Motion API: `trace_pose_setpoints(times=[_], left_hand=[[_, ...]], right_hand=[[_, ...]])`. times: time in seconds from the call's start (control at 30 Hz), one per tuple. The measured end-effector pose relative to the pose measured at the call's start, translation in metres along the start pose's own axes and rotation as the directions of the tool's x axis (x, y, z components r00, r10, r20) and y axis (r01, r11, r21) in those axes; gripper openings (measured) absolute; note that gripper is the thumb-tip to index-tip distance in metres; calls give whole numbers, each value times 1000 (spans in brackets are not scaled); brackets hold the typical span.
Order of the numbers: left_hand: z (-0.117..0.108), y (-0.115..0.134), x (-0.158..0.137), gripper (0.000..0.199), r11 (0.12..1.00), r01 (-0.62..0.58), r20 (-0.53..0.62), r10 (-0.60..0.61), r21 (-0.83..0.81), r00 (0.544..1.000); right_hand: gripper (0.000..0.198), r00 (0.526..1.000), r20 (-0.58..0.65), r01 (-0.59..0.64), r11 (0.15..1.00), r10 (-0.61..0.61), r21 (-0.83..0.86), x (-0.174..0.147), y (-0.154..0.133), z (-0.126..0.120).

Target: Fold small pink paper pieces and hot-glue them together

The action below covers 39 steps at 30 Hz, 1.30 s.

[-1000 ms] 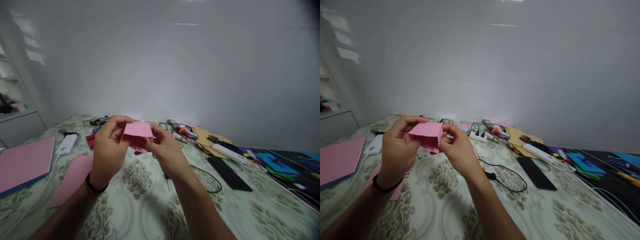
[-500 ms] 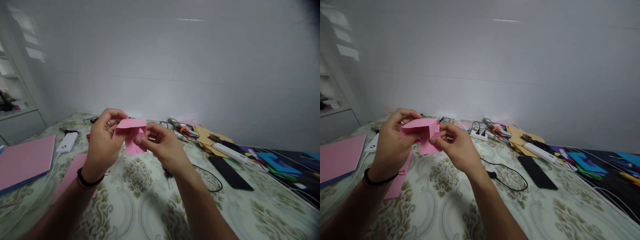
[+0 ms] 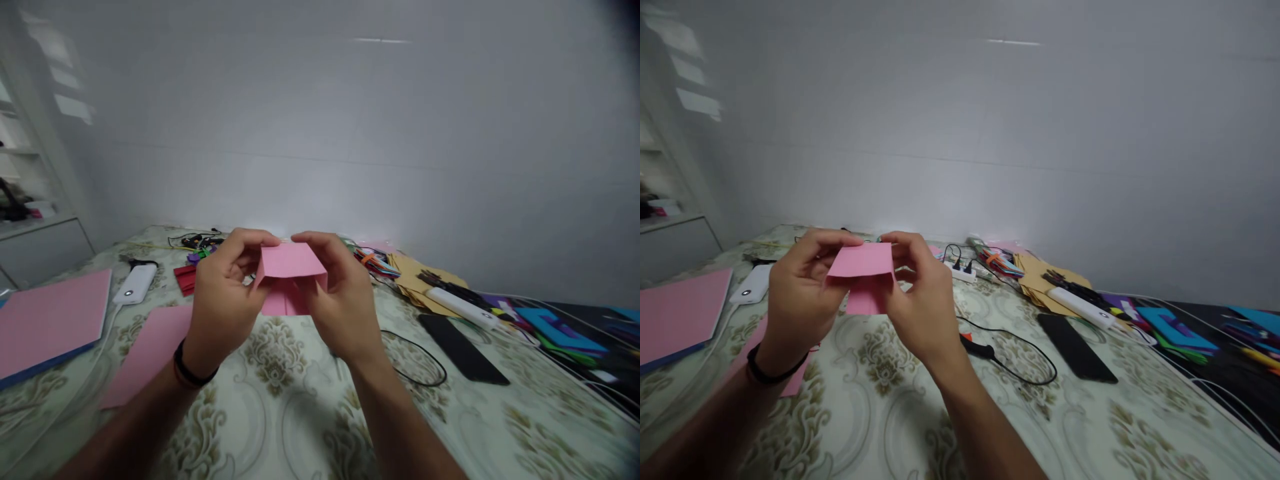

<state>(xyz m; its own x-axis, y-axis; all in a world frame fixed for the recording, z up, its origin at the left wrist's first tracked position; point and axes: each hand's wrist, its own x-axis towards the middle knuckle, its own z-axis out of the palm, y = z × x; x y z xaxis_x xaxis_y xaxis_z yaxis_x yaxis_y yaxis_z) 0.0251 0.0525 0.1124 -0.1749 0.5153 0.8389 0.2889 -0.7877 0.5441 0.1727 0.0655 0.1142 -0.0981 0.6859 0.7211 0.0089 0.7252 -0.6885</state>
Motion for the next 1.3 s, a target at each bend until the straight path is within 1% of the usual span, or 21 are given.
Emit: trace_pose_setpoints(times=[0.07, 0.13, 0.23, 0.3, 0.37, 0.43, 0.5, 0.53, 0.6, 0.67, 0.7, 0.77, 0.8, 0.83, 0.87, 0.93, 0.97, 1.03, 1.2, 1.3], left_hand=[[2, 1, -1, 25, 1000, -10, 12, 10, -22, 1000], [4, 1, -1, 25, 999, -24, 23, 25, -49, 999], [4, -2, -2, 35, 990, -59, 45, 66, -128, 997], [4, -4, -4, 42, 979, -98, 70, 112, -176, 991], [2, -6, -4, 44, 972, -152, 86, 170, -181, 982], [1, -7, -4, 44, 966, -195, 97, 213, -169, 972], [-1, -7, -4, 44, 964, -196, 120, 219, -177, 968], [-2, -8, -3, 44, 964, -182, 147, 212, -192, 966], [-4, -8, -3, 47, 964, -116, 226, 172, -240, 959], [-6, -9, -2, 45, 946, -17, 302, 120, -324, 946], [-7, -8, -2, 41, 925, 44, 325, 87, -377, 942], [-9, -7, -1, 26, 869, 169, 328, -8, -466, 945], [-9, -5, 0, 20, 848, 224, 322, -67, -481, 945], [-9, -3, 1, 18, 840, 274, 319, -128, -469, 939], [-9, -1, 2, 22, 843, 317, 321, -184, -434, 929], [-8, 2, 5, 25, 862, 379, 340, -264, -336, 903], [-7, 4, 6, 23, 868, 397, 351, -287, -298, 891], [-6, 5, 8, 18, 865, 416, 359, -308, -280, 881], [-5, 6, 10, 5, 828, 434, 384, -294, -355, 875], [-8, 8, 10, 4, 828, 435, 392, -292, -353, 873]], right_hand=[[21, 998, -56, 9, 1000, -7, 22, 0, 2, 2], [22, 994, -112, 10, 998, -3, 65, 0, 2, 1], [27, 986, -168, 18, 995, -1, 100, 0, 2, -2], [31, 984, -180, 24, 994, -4, 109, 1, 1, -3], [36, 983, -184, 19, 991, 5, 129, 2, 1, -4], [38, 983, -178, -11, 987, 39, 160, 3, 1, -5], [38, 983, -165, -51, 982, 82, 182, 4, 1, -5], [38, 982, -160, -66, 980, 97, 188, 4, 1, -6], [40, 981, -159, -86, 980, 115, 179, 5, 2, -7], [43, 981, -166, -79, 986, 103, 145, 5, 2, -9], [43, 982, -169, -59, 991, 79, 122, 5, 3, -10], [44, 986, -164, 22, 998, -12, 57, 5, 3, -12], [44, 986, -148, 77, 997, -74, 15, 5, 3, -13], [44, 984, -121, 130, 991, -133, -32, 4, 3, -13], [43, 979, -90, 179, 981, -185, -75, 4, 3, -13], [38, 966, -36, 249, 960, -255, -127, 4, 2, -12], [34, 962, -24, 266, 955, -271, -133, 3, 2, -12], [30, 960, -28, 273, 956, -278, -108, 3, 1, -11], [25, 968, -40, 248, 969, -248, -6, 1, -2, -9], [21, 967, -26, 253, 967, -253, 20, 1, -4, -10]])
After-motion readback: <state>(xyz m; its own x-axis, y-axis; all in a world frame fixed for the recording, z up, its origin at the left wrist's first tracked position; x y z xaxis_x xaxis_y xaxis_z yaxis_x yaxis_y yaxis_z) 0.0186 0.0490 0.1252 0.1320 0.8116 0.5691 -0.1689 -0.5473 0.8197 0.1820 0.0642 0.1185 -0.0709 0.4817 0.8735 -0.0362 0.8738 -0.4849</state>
